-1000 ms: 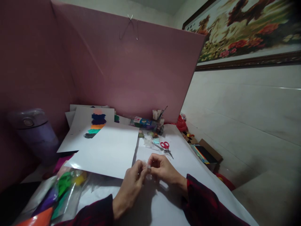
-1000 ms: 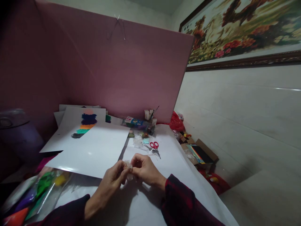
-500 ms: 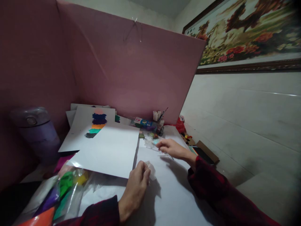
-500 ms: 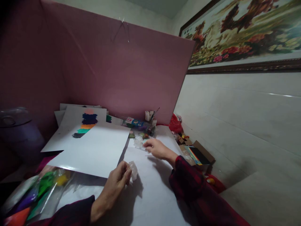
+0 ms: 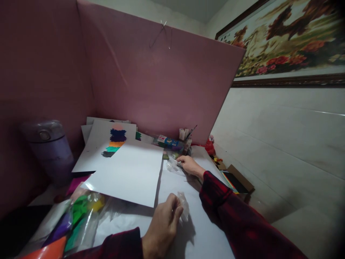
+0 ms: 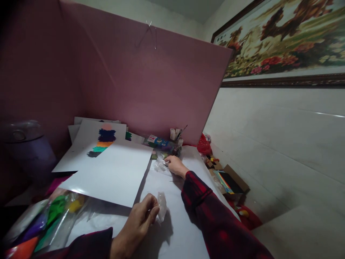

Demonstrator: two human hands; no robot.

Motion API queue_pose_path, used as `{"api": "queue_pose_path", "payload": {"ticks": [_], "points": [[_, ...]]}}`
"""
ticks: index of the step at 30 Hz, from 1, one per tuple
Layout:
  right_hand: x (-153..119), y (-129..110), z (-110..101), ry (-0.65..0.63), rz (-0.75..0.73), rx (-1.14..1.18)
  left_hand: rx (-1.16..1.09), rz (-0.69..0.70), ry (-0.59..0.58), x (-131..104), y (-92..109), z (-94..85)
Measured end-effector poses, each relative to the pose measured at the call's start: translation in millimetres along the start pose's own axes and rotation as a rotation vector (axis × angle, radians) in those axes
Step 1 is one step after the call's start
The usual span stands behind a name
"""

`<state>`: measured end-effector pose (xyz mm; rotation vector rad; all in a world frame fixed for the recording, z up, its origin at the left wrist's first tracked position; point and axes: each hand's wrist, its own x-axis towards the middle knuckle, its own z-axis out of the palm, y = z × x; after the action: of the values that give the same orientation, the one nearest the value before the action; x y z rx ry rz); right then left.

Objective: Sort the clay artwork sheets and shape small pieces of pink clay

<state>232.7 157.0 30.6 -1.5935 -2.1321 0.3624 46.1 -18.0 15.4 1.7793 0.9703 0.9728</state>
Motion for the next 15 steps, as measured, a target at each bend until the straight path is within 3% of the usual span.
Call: {"api": "queue_pose_path", "payload": {"ticks": [4,9,15], "points": [[-3.7,-0.6,2.9,0.065,0.011,-0.006,0.01,0.023,0.008,-0.5,-1.5,1.5],[-8.3,-7.1,2.6,0.246,0.062,0.003,0.034,0.035,0.026,1.5,-3.5,0.7],[-12.8,-11.3,-19.6,0.417,0.098,0.172,0.007,0.012,0.055,2.9,-4.1,-1.3]]}}
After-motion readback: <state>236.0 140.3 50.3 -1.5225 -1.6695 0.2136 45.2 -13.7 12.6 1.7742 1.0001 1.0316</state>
